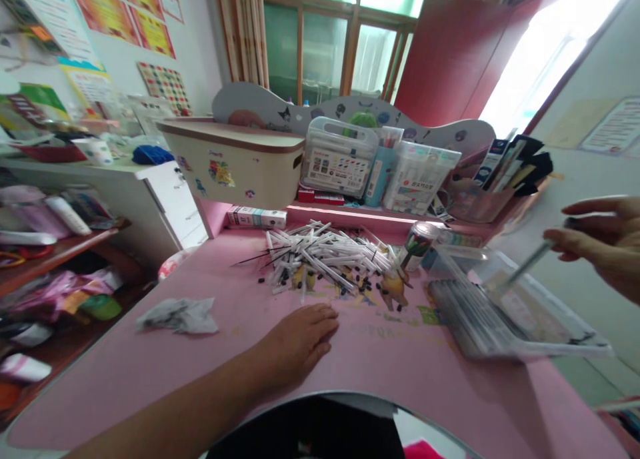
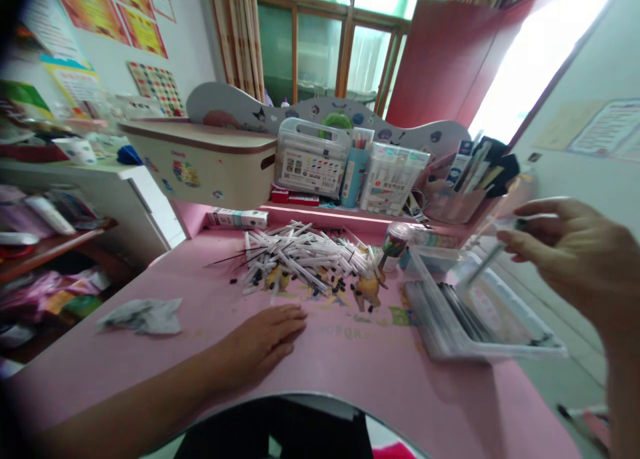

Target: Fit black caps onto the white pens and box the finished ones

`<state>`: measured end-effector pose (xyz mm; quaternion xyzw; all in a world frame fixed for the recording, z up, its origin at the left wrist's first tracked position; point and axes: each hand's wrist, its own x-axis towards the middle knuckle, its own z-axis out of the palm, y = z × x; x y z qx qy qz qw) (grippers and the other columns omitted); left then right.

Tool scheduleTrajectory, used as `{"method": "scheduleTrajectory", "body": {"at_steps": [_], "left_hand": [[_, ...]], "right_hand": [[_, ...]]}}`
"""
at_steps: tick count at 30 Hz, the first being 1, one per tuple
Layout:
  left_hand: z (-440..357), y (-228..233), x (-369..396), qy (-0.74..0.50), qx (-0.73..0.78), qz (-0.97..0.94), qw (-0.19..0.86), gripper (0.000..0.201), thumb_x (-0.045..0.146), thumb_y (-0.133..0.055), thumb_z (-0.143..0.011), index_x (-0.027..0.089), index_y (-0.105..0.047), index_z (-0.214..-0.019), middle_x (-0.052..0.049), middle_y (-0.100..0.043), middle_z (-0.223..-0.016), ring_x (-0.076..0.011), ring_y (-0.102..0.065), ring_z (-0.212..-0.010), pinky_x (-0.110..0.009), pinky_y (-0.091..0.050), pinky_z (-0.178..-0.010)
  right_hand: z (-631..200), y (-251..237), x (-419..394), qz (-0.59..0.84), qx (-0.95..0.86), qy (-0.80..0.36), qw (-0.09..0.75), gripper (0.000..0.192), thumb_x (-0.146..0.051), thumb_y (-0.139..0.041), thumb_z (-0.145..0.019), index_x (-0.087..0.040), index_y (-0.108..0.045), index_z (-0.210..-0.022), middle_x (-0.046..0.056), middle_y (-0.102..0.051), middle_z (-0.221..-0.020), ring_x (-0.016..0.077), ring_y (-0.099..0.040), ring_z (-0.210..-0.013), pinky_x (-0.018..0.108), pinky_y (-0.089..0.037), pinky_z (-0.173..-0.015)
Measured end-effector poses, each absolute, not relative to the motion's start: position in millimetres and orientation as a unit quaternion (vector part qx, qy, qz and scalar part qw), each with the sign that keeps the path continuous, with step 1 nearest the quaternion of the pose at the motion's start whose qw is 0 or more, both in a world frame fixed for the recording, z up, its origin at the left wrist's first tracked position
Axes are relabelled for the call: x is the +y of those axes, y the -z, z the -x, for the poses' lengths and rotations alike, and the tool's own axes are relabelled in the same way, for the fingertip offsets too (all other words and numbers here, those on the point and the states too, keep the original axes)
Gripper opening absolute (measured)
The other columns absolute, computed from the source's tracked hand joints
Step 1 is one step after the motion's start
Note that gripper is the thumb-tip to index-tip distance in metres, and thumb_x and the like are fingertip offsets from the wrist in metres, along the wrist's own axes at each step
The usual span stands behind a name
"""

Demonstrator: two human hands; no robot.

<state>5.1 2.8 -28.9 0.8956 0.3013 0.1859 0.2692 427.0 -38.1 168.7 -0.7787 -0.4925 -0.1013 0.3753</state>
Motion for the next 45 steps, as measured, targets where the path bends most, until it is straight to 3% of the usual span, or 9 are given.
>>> {"method": "scheduleTrajectory", "body": {"at_steps": [3,9,15,22,27,31,34,39,45], "left_hand": [[-6,35,6,-0.202,0.314,-0.890,0.263,0.038,0.025,-0.049,-0.095,0.023,-0.066,-0.129,-0.011,-0.062,-0.138,-0.0272,-0.053,-0.132,-0.046,-0.036,-0.114],[-8,29,13,-0.228,0.337,-0.888,0.214,0.028,0.027,-0.049,-0.097,0.021,-0.076,-0.101,-0.012,-0.072,-0.114,-0.0265,-0.062,-0.108,-0.042,-0.046,-0.098],[-7,19,13,-0.200,0.371,-0.884,0.201,0.029,0.025,-0.047,-0.097,0.018,-0.074,-0.090,-0.011,-0.070,-0.101,-0.0247,-0.059,-0.097,-0.039,-0.046,-0.089],[-1,17,15,-0.305,0.399,-0.812,0.297,0.019,0.021,-0.052,-0.092,0.020,-0.070,-0.096,-0.010,-0.070,-0.105,-0.0241,-0.060,-0.102,-0.037,-0.044,-0.095],[9,3,23,-0.369,0.477,-0.739,0.299,0.027,0.020,-0.046,-0.089,0.020,-0.071,-0.096,-0.007,-0.070,-0.102,-0.0236,-0.061,-0.098,-0.035,-0.045,-0.089],[20,-4,30,-0.287,0.489,-0.760,0.317,0.016,0.026,-0.057,-0.079,0.019,-0.070,-0.084,-0.003,-0.066,-0.078,-0.0188,-0.058,-0.072,-0.028,-0.042,-0.067],[24,-4,31,-0.185,0.480,-0.794,0.325,0.008,0.027,-0.063,-0.072,0.020,-0.066,-0.076,0.001,-0.061,-0.068,-0.0161,-0.054,-0.064,-0.026,-0.035,-0.059],[22,1,28,-0.134,0.463,-0.827,0.290,0.008,0.017,-0.059,-0.070,0.020,-0.063,-0.076,-0.001,-0.064,-0.075,-0.0174,-0.056,-0.071,-0.026,-0.034,-0.063],[10,-1,22,-0.142,0.488,-0.826,0.244,0.010,0.018,-0.055,-0.079,0.021,-0.064,-0.082,-0.005,-0.067,-0.082,-0.0216,-0.060,-0.079,-0.030,-0.037,-0.069]], "right_hand": [[-451,-157,-26,0.826,-0.500,0.002,0.262,0.032,-0.027,-0.085,-0.071,-0.019,-0.060,-0.090,0.010,-0.073,-0.075,0.0133,-0.062,-0.052,0.032,-0.044,-0.057],[-464,-112,-2,0.807,-0.563,-0.126,0.125,0.014,-0.012,-0.065,-0.080,-0.020,-0.054,-0.079,0.004,-0.066,-0.057,0.0125,-0.056,-0.045,0.026,-0.039,-0.049],[-450,-88,10,0.791,-0.577,-0.154,0.136,0.013,-0.012,-0.062,-0.077,-0.021,-0.054,-0.070,-0.001,-0.056,-0.043,0.0128,-0.050,-0.036,0.025,-0.034,-0.042],[-465,-77,17,0.801,-0.574,-0.083,0.146,0.008,-0.018,-0.064,-0.079,-0.021,-0.058,-0.075,0.003,-0.062,-0.053,0.0144,-0.054,-0.044,0.028,-0.038,-0.049],[-472,-69,20,0.780,-0.606,-0.060,0.145,0.005,-0.020,-0.066,-0.078,-0.020,-0.062,-0.078,0.004,-0.064,-0.057,0.0137,-0.053,-0.043,0.028,-0.036,-0.048],[-459,-68,17,0.799,-0.568,-0.160,0.120,0.007,-0.012,-0.061,-0.081,-0.019,-0.061,-0.078,0.002,-0.059,-0.051,0.0141,-0.051,-0.041,0.027,-0.034,-0.045],[-450,-86,12,0.794,-0.591,-0.083,0.116,0.007,-0.012,-0.067,-0.079,-0.017,-0.065,-0.083,0.009,-0.069,-0.066,0.0150,-0.056,-0.049,0.030,-0.040,-0.054],[-407,-127,-7,0.754,-0.639,0.079,0.133,0.012,-0.026,-0.068,-0.083,-0.019,-0.070,-0.092,0.009,-0.073,-0.079,0.0176,-0.061,-0.061,0.032,-0.042,-0.064],[-286,-102,-4,0.598,-0.788,-0.055,0.139,0.017,-0.030,-0.055,-0.089,-0.024,-0.070,-0.094,0.003,-0.071,-0.077,0.0176,-0.063,-0.067,0.027,-0.040,-0.063]]}}
